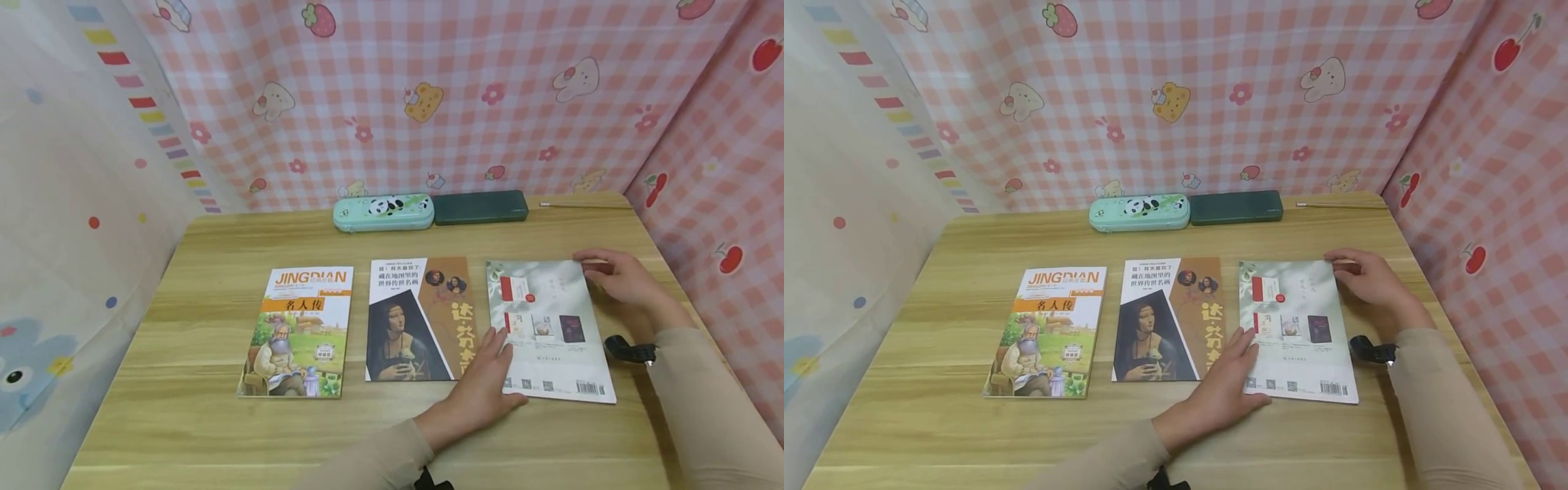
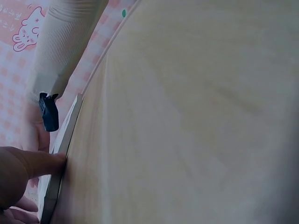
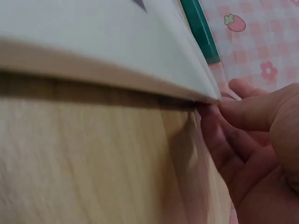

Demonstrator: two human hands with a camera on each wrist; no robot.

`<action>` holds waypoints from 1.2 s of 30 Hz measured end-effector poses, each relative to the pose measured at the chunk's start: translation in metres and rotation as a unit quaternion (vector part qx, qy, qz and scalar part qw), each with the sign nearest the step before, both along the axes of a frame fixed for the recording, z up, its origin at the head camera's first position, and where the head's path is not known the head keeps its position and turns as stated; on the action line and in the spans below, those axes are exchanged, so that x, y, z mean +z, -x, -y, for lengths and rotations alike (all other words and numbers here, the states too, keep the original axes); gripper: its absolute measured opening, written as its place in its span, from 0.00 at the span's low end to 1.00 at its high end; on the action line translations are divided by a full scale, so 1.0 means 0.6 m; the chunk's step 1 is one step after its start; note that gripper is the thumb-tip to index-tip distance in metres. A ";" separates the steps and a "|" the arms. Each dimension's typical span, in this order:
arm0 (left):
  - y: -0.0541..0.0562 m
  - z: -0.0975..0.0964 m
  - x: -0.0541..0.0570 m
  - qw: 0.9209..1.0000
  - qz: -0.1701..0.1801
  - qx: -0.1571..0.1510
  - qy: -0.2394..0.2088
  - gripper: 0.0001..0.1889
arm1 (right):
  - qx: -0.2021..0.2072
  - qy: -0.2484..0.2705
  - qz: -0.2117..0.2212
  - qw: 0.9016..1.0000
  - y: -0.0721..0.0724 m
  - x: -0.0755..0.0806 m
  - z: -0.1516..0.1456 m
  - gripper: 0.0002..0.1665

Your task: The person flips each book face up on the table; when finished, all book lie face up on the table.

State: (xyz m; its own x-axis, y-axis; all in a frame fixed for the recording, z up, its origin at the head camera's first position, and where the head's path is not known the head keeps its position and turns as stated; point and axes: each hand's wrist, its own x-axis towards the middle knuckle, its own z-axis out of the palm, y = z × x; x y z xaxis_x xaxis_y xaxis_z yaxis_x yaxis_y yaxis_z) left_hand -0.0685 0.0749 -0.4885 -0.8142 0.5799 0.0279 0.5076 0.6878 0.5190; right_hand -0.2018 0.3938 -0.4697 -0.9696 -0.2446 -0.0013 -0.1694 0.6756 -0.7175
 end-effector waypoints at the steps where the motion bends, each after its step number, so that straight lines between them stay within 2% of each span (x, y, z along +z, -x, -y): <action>1: 0.000 0.000 0.001 1.000 -0.001 0.000 0.002 0.44 | 0.010 0.013 -0.001 1.000 0.000 -0.001 -0.003 0.22; 6: 0.002 0.002 0.001 1.000 -0.005 0.001 0.011 0.49 | 0.048 0.077 0.015 0.996 -0.003 -0.005 -0.015 0.29; 8: 0.003 0.003 0.001 1.000 -0.002 0.002 0.008 0.50 | 0.052 0.095 0.028 0.994 -0.004 -0.004 -0.018 0.30; 12: 0.004 0.006 0.000 1.000 0.002 0.000 -0.006 0.49 | 0.053 0.099 0.025 0.993 -0.007 -0.001 -0.022 0.30; 16: 0.005 0.008 -0.003 1.000 0.006 -0.006 -0.026 0.49 | 0.048 0.071 -0.005 0.996 -0.010 0.003 -0.025 0.32; 19: 0.005 0.009 -0.006 0.999 0.016 -0.006 -0.041 0.51 | 0.045 0.056 -0.013 0.997 -0.011 0.007 -0.026 0.33; 22: 0.005 0.010 -0.009 0.998 0.026 -0.005 -0.062 0.52 | 0.038 0.050 0.005 0.998 -0.012 0.011 -0.028 0.35; 27: 0.005 0.012 -0.016 0.992 0.043 -0.004 -0.122 0.52 | 0.020 0.052 0.034 0.998 -0.016 0.014 -0.029 0.36; 31: 0.005 0.014 -0.017 0.988 0.048 -0.006 -0.147 0.51 | 0.011 0.076 0.025 0.997 -0.020 0.014 -0.032 0.35; 36: 0.004 0.014 -0.015 0.992 0.031 -0.022 -0.122 0.50 | -0.010 0.130 0.012 0.991 -0.022 0.011 -0.029 0.31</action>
